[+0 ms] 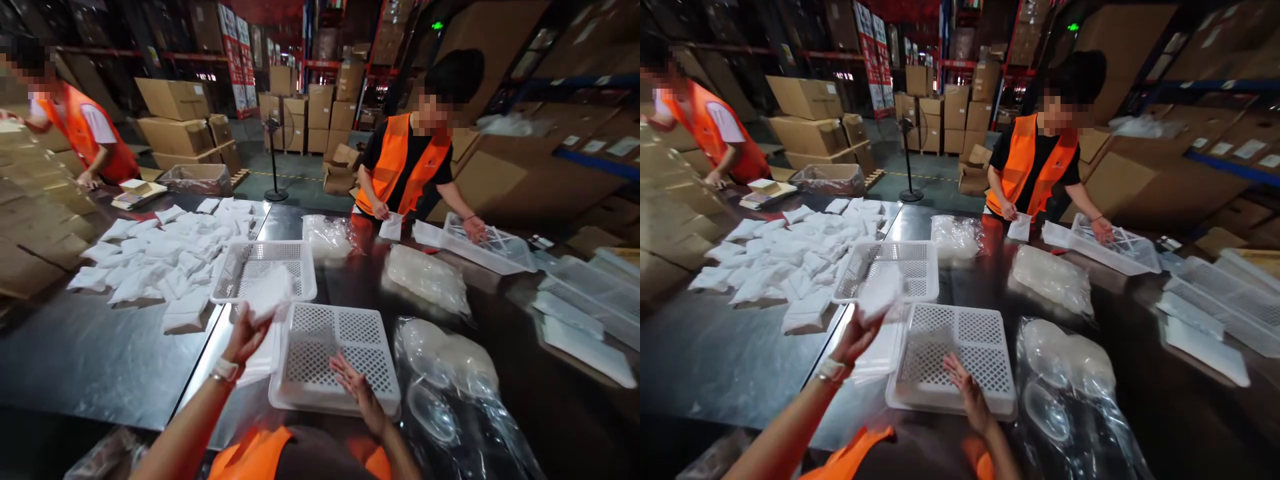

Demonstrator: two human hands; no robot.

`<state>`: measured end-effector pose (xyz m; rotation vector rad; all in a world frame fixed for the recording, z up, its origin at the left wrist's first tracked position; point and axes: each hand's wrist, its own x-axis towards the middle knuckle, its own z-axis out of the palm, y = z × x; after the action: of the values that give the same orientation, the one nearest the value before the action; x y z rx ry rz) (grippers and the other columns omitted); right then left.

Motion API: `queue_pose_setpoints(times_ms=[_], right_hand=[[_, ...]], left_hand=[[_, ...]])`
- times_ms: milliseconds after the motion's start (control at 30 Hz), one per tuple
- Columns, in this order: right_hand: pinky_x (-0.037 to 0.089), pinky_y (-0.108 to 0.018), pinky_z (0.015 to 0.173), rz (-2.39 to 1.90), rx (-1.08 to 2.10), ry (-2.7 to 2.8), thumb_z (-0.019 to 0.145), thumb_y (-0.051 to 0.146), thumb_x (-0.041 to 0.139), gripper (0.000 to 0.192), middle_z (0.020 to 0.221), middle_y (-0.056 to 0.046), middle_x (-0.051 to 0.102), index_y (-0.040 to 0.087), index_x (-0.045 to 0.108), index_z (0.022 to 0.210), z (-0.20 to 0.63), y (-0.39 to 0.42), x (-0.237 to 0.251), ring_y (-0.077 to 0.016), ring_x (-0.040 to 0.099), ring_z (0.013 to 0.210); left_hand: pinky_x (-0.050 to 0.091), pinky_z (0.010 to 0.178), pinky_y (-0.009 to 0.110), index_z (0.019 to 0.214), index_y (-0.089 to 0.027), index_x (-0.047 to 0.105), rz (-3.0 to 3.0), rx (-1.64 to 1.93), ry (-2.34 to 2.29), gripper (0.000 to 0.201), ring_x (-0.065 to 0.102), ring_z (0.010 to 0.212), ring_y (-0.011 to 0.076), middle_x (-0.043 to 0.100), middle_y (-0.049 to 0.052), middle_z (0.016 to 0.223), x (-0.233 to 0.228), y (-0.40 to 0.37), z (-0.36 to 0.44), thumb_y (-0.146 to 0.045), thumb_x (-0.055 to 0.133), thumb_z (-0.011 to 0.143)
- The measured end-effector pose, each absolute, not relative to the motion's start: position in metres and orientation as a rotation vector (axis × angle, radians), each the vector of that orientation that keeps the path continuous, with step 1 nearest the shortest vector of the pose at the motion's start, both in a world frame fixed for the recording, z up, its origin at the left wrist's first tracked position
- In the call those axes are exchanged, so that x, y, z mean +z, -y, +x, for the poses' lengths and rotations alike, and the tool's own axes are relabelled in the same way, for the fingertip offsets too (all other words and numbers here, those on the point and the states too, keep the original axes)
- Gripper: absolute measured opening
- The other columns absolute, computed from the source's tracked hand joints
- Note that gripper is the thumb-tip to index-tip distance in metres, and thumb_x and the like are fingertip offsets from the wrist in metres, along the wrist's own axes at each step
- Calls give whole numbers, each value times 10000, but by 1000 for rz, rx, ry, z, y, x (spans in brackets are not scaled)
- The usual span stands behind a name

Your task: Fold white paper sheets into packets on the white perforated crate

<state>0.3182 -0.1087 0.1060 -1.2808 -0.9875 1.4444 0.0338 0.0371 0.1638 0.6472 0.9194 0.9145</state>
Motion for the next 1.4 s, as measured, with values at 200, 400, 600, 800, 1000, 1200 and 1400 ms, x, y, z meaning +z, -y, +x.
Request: queue_pose_setpoints(times_ms=[200, 400, 600, 800, 1000, 1200, 1400], right_hand=[[530, -459, 907, -1522, 1038, 787, 705, 687, 624, 637, 985, -137, 741, 190, 705, 1097, 358, 117, 96, -288, 699, 933], [513, -402, 899, -1947, 146, 633, 812, 578, 417, 565, 1091, -188, 673, 123, 604, 1091, 436, 164, 60, -276, 639, 1017], [509, -480, 832, -2198, -18, 599, 788, 394, 406, 335, 952, -182, 678, 168, 620, 910, 468, 221, 39, -341, 647, 928], [413, -395, 1035, -2209, 271, 1089, 676, 190, 544, 279, 1098, -72, 714, 223, 701, 904, 465, 202, 20, -285, 603, 1151], [498, -363, 892, -2375, 256, 986, 769, 95, 382, 359, 901, -158, 731, 106, 722, 885, 480, 180, 18, -266, 682, 944], [342, -399, 1088, -2366, 166, 959, 796, 94, 390, 386, 1119, -139, 699, 110, 714, 1004, 514, 157, 37, -241, 564, 1196], [436, -372, 987, -2255, 333, 1047, 741, 233, 583, 151, 911, -103, 731, 146, 706, 752, 526, 119, 34, -236, 635, 1025]], left_hand=[[496, 963, 527, 1102, -216, 611, 1298, 960, -1473, 400, 664, 1059, 292, 721, 100, 1052, 108, -58, -22, -441, 579, 772], [480, 999, 476, 1019, -222, 675, 2177, 318, -1496, 348, 591, 1207, 294, 695, 74, 1204, -19, -4, -43, -170, 485, 732], [539, 796, 359, 878, -268, 653, 2213, 93, -1628, 207, 715, 876, 222, 764, -39, 863, -28, -32, -44, -200, 468, 813], [384, 538, 269, 947, -175, 643, 2161, 173, -1886, 268, 584, 534, 182, 654, 23, 621, 40, -52, -17, -285, 404, 898], [379, 552, 266, 982, -147, 635, 2031, 913, -2060, 319, 590, 617, 183, 643, 42, 704, 118, -33, 21, -348, 410, 879], [459, 576, 285, 971, -177, 633, 2323, 1043, -1560, 300, 636, 597, 189, 703, 62, 762, 121, -8, 61, -366, 411, 899], [533, 780, 324, 971, -213, 655, 2362, 581, -1084, 257, 707, 856, 230, 744, 96, 954, 95, 14, 112, -253, 409, 906]])
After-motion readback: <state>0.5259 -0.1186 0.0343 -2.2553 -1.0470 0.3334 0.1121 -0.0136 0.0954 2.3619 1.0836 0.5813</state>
